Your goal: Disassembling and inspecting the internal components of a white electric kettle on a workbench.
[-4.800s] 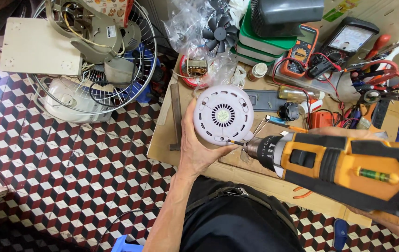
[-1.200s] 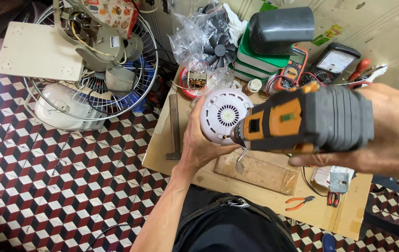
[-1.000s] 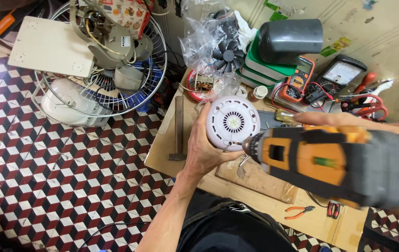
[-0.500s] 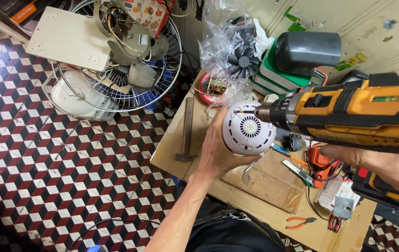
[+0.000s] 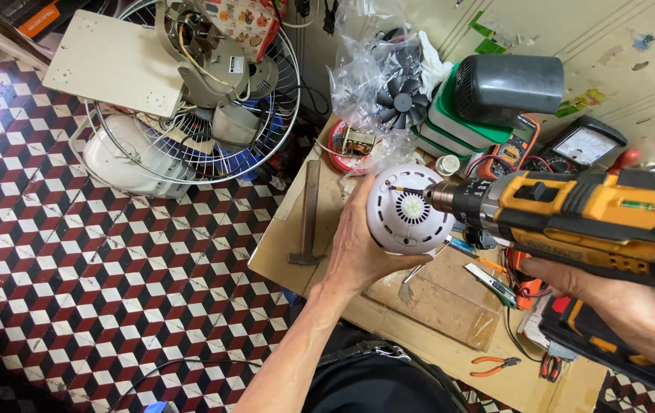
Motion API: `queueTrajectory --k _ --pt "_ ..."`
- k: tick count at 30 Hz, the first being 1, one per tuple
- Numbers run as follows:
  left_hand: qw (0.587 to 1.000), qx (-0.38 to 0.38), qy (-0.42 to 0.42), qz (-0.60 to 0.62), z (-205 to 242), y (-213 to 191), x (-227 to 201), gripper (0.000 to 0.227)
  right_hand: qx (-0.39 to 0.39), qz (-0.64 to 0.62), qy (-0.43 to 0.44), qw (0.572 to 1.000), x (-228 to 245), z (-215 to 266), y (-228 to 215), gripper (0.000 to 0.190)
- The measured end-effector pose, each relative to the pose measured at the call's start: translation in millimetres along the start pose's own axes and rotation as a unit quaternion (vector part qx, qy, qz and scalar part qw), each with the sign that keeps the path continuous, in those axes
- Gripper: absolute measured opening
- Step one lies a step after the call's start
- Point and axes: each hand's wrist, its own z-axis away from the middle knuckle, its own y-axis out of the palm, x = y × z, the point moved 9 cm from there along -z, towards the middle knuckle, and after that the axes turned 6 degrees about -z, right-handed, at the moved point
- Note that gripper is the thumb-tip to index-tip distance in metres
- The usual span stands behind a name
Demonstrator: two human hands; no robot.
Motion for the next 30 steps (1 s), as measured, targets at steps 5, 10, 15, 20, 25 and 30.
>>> queueTrajectory --k 5,10,15,20,25,30 --pt "0.998 0.033 0.032 -0.045 3 -12 18 0.12 -0.049 -0.011 -0.001 0.999 3 35 65 0.032" --pt "0.98 0.141 0.073 -0.12 -23 -31 10 0.083 -0.091 -0.147 0.102 0.98 -43 55 87 0.017" --pt "0.945 0.209 0.161 -0.194 -37 -33 13 0.047 -0.12 -0.225 0.071 0.964 -60 69 106 0.02" --pt "0.903 0.182 0.289 -0.26 -35 -34 -1 0.038 -0.135 -0.327 0.113 0.929 -80 80 122 0.023" --pt "0.909 0.167 0.275 -0.265 -31 -36 -7 0.037 -0.142 -0.354 0.109 0.918 -112 83 129 0.025" --pt "0.921 0.173 0.24 -0.254 -39 -41 -13 0.03 -0.128 -0.441 0.079 0.885 -118 63 138 0.033"
